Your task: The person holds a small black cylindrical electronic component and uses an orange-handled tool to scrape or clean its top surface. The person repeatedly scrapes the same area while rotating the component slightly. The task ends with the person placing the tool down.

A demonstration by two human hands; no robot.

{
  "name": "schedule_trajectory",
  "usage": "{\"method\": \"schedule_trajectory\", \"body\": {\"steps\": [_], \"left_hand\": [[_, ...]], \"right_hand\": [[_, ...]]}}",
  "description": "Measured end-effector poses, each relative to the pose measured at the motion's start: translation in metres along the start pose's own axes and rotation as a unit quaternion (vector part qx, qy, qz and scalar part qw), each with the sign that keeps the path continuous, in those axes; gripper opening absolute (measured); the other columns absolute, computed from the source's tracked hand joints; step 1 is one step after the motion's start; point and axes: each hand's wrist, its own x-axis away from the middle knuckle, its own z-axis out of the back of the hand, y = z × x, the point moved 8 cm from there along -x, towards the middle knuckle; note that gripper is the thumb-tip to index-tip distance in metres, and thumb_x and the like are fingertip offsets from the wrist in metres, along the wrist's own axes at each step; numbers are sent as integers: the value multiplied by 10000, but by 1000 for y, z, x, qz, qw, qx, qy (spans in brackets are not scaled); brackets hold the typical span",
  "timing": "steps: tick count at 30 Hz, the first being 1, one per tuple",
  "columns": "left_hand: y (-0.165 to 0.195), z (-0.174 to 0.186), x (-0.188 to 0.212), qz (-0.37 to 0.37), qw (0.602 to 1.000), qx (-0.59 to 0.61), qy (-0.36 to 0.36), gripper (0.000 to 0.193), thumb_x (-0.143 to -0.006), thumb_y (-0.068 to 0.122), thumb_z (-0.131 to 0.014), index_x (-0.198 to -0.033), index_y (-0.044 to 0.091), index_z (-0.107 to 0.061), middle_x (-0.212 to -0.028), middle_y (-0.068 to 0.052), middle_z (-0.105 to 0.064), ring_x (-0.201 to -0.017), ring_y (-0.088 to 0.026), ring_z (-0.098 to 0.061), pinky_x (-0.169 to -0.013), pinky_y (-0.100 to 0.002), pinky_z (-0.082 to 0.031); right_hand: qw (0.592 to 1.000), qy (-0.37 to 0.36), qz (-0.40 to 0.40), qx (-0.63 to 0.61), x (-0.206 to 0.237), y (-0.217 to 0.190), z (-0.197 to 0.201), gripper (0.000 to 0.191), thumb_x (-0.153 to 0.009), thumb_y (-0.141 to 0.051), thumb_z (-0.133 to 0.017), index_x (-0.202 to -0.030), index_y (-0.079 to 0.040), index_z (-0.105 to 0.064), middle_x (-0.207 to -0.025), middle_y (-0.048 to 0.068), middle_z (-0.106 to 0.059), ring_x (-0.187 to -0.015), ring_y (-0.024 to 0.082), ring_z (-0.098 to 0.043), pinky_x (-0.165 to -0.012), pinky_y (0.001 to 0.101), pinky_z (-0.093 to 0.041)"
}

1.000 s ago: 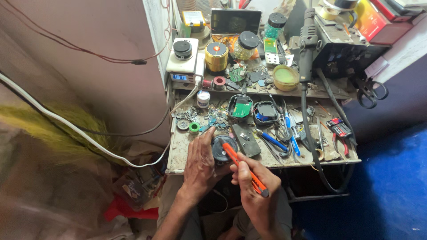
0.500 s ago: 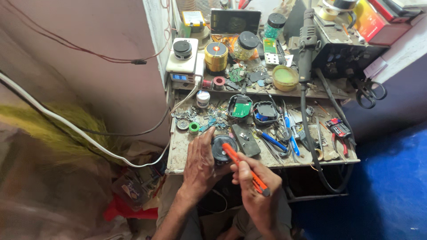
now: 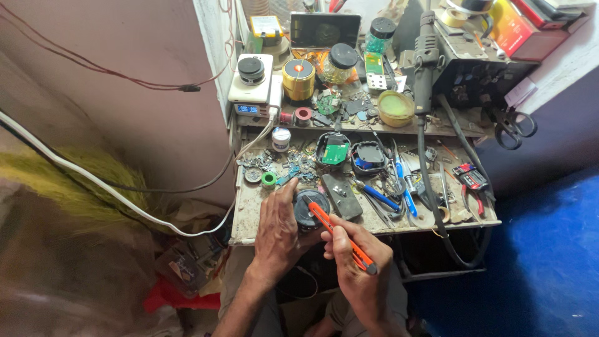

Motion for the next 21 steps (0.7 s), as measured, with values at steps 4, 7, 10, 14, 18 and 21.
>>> {"method": "schedule_trajectory", "body": {"steps": [4,7,10,14,18,21], "left_hand": [[5,4,0,-24,999,3,33,1123,-668,389,-921,-1508,12,-280,-1309,-208,-554,-1143,-377,-562,-956,-493,-432],[2,0,-1,-12,1000,10,12,1148,-647,415,-926,-1505,11,-281,-1260,-189,-561,-1110,-372,-564,-940,-501,-429],[1,1,0,-16,1000,7,18,1138,-661,409,-925,-1513,15,-282,-1274,-186,-570,-1117,-364,-572,-941,-495,-431],[2,4,1,-20,999,14,28,1121,-656,382,-911,-1516,17,-292,-1260,-186,-577,-1122,-363,-579,-955,-489,-444],[6,5,-2,-30,999,7,42,1096,-697,389,-929,-1508,13,-294,-1237,-192,-573,-1103,-359,-584,-936,-488,-446],[5,7,-2,-24,999,19,32,1132,-639,391,-941,-1494,12,-302,-1212,-197,-577,-1077,-371,-580,-918,-497,-442]], "right_hand": [[999,21,-27,-4,0,7,3,297,-975,-139,-607,-1172,44,-733,-851,102,-793,-692,92,-714,-630,235,-611],[1000,14,-7,-2,1,5,1,292,-975,-134,-621,-1171,50,-735,-836,105,-792,-662,94,-699,-617,235,-597],[1000,20,0,-11,0,3,2,290,-980,-133,-615,-1174,52,-726,-857,99,-787,-693,84,-710,-632,233,-614],[1000,1,-14,7,2,1,0,296,-970,-135,-623,-1175,47,-735,-849,100,-796,-687,85,-701,-624,230,-592],[999,38,10,6,1,-7,7,295,-995,-147,-599,-1175,41,-737,-857,94,-789,-698,81,-709,-632,224,-606],[999,-18,-4,44,3,-4,-2,309,-970,-151,-613,-1197,29,-720,-854,91,-790,-686,81,-703,-626,222,-585]]}}
